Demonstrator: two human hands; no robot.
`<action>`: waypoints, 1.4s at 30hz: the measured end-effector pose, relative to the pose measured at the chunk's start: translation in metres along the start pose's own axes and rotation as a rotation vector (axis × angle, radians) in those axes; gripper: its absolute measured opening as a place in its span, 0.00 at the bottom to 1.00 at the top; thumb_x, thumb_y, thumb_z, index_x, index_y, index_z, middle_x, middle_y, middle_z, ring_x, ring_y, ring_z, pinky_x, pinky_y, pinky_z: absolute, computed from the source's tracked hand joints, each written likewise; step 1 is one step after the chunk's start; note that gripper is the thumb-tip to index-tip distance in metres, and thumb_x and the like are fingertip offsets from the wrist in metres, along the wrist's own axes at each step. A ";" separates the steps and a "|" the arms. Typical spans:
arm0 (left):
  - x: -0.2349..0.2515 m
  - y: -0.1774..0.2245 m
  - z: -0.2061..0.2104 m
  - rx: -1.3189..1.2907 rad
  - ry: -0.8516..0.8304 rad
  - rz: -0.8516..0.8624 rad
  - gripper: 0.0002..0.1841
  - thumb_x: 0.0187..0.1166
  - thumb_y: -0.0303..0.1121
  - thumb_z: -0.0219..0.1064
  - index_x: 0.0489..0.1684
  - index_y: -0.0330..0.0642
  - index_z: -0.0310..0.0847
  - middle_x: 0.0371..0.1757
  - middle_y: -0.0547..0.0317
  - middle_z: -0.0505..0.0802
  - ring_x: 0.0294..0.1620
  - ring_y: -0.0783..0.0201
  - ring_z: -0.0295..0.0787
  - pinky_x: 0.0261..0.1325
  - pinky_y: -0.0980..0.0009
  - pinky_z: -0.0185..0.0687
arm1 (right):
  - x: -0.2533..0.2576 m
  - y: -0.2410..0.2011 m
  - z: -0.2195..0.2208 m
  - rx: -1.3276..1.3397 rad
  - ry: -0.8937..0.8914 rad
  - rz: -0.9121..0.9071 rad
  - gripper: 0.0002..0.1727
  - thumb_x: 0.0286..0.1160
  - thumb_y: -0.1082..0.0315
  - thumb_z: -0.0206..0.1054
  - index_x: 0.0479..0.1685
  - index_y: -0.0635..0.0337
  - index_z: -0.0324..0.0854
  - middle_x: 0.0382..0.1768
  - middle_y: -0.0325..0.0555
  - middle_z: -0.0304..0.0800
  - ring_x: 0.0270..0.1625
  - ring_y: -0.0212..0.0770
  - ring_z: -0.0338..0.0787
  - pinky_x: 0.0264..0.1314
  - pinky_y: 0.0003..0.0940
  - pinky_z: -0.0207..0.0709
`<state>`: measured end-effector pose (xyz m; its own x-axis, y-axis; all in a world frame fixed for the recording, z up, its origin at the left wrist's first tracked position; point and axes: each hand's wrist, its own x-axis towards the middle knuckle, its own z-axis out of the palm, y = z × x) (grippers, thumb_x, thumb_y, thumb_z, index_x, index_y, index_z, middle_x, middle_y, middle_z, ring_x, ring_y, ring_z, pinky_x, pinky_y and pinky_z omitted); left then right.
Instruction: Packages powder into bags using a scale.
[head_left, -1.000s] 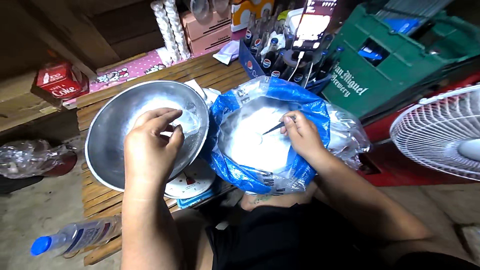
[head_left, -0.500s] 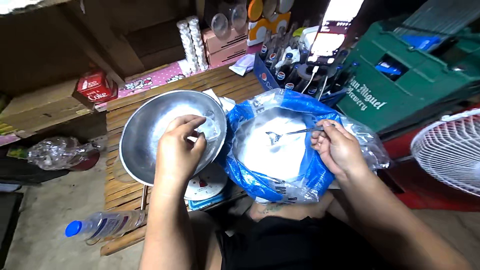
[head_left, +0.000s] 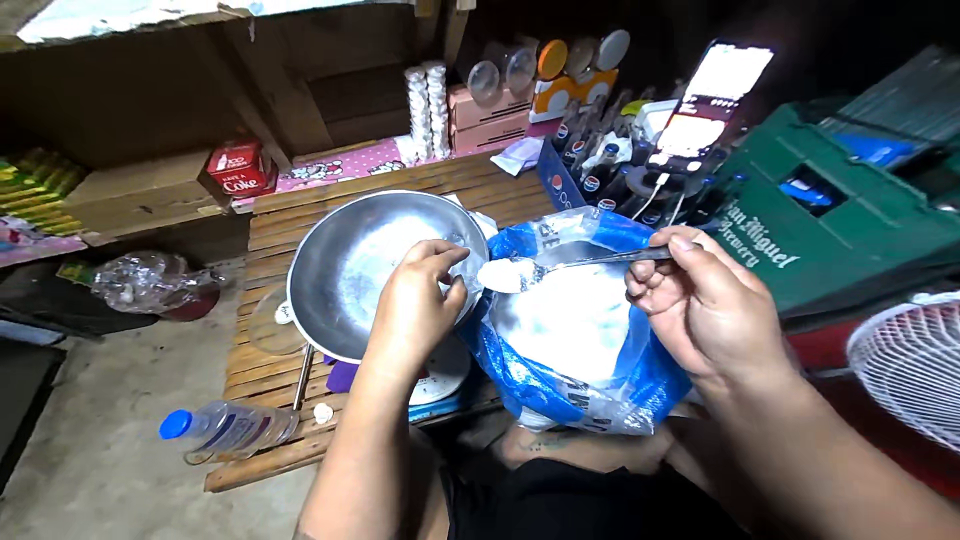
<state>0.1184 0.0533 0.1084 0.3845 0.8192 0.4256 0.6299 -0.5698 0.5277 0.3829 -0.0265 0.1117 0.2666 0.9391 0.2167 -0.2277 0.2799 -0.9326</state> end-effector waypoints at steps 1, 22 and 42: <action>0.000 0.000 0.001 0.002 -0.002 0.004 0.16 0.75 0.23 0.69 0.59 0.40 0.91 0.61 0.50 0.91 0.39 0.61 0.90 0.37 0.65 0.88 | 0.000 0.000 0.003 -0.019 -0.007 -0.014 0.17 0.94 0.61 0.42 0.51 0.48 0.80 0.33 0.31 0.87 0.33 0.25 0.86 0.40 0.20 0.83; 0.002 0.006 0.004 -0.050 -0.023 -0.007 0.18 0.72 0.23 0.68 0.61 0.38 0.90 0.62 0.48 0.90 0.39 0.61 0.90 0.38 0.65 0.88 | 0.023 -0.009 0.055 -0.609 -0.348 -0.483 0.08 0.88 0.67 0.59 0.57 0.59 0.75 0.41 0.35 0.87 0.39 0.23 0.88 0.43 0.19 0.85; 0.003 0.006 0.003 -0.074 -0.039 -0.076 0.21 0.75 0.23 0.66 0.68 0.36 0.86 0.68 0.43 0.87 0.44 0.58 0.91 0.44 0.64 0.88 | 0.006 0.013 -0.035 -0.489 0.000 -0.489 0.09 0.94 0.59 0.49 0.60 0.44 0.73 0.41 0.21 0.85 0.40 0.21 0.87 0.46 0.20 0.84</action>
<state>0.1255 0.0527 0.1106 0.3639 0.8615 0.3541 0.6077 -0.5077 0.6107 0.4142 -0.0246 0.0909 0.2314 0.7276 0.6457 0.3674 0.5492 -0.7506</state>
